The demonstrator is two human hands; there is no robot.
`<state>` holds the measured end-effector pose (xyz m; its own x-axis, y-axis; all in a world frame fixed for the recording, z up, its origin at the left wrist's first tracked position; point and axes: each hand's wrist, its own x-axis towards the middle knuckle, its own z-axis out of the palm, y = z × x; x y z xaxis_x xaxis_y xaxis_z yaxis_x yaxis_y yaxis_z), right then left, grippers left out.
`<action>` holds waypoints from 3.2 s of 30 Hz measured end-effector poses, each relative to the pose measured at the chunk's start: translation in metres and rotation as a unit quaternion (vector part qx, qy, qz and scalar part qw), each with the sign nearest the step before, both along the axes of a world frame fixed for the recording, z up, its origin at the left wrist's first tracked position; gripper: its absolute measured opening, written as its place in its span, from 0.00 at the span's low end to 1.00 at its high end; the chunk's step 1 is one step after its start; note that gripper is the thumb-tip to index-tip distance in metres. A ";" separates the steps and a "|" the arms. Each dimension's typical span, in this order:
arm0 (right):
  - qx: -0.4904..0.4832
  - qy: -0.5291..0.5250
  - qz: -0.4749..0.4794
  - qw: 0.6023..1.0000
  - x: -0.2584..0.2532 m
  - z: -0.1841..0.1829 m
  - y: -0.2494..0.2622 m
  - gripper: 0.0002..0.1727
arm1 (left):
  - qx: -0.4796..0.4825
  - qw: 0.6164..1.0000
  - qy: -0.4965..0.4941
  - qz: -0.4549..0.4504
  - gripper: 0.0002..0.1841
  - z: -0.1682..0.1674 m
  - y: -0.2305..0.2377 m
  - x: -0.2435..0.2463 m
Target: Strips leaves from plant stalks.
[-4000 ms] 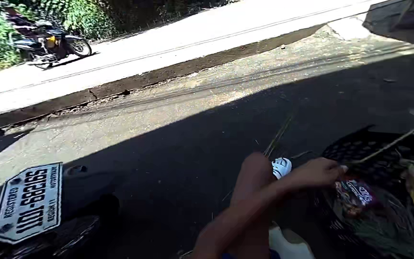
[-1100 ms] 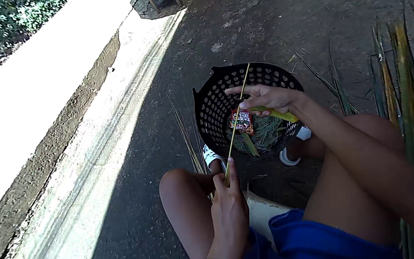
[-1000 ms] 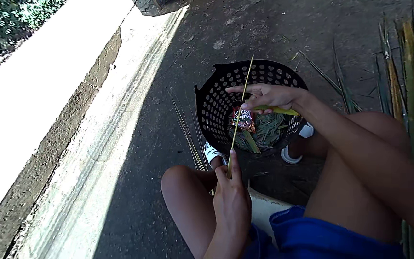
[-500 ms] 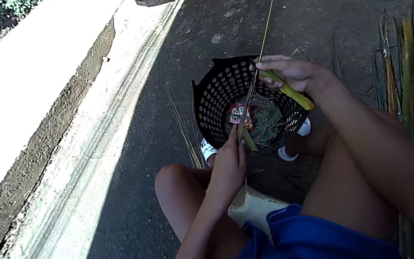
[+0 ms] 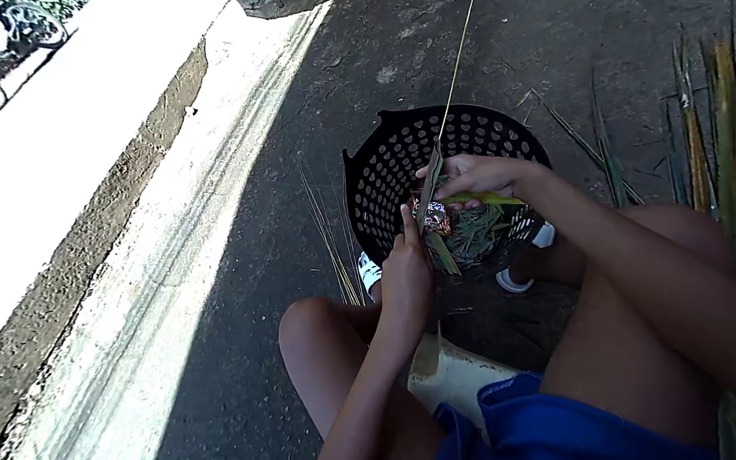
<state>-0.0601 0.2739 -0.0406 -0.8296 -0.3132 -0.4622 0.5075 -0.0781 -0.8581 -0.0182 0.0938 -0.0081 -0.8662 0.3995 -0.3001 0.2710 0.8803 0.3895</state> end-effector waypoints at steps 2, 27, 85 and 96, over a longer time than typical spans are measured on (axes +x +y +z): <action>0.042 0.004 -0.027 0.999 -0.006 0.000 0.005 0.22 | -0.005 1.000 -0.006 -0.002 0.26 -0.001 -0.001 0.000; 0.055 0.053 0.006 0.997 -0.003 0.007 -0.007 0.39 | 0.111 0.992 0.066 0.008 0.23 -0.014 -0.013 0.005; 0.067 0.115 -0.060 0.989 -0.007 0.012 0.029 0.26 | 0.046 0.981 0.187 -0.013 0.28 -0.024 -0.007 0.031; -0.023 0.052 0.102 0.993 0.001 -0.004 0.000 0.31 | 0.091 0.989 0.111 -0.017 0.27 -0.020 -0.008 0.031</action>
<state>-0.0590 0.2739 -0.0449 -0.7893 -0.4977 -0.3596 0.4265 -0.0231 -0.9042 0.0127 0.0856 -0.0284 -0.8881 0.4590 -0.0237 0.3957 0.7898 0.4686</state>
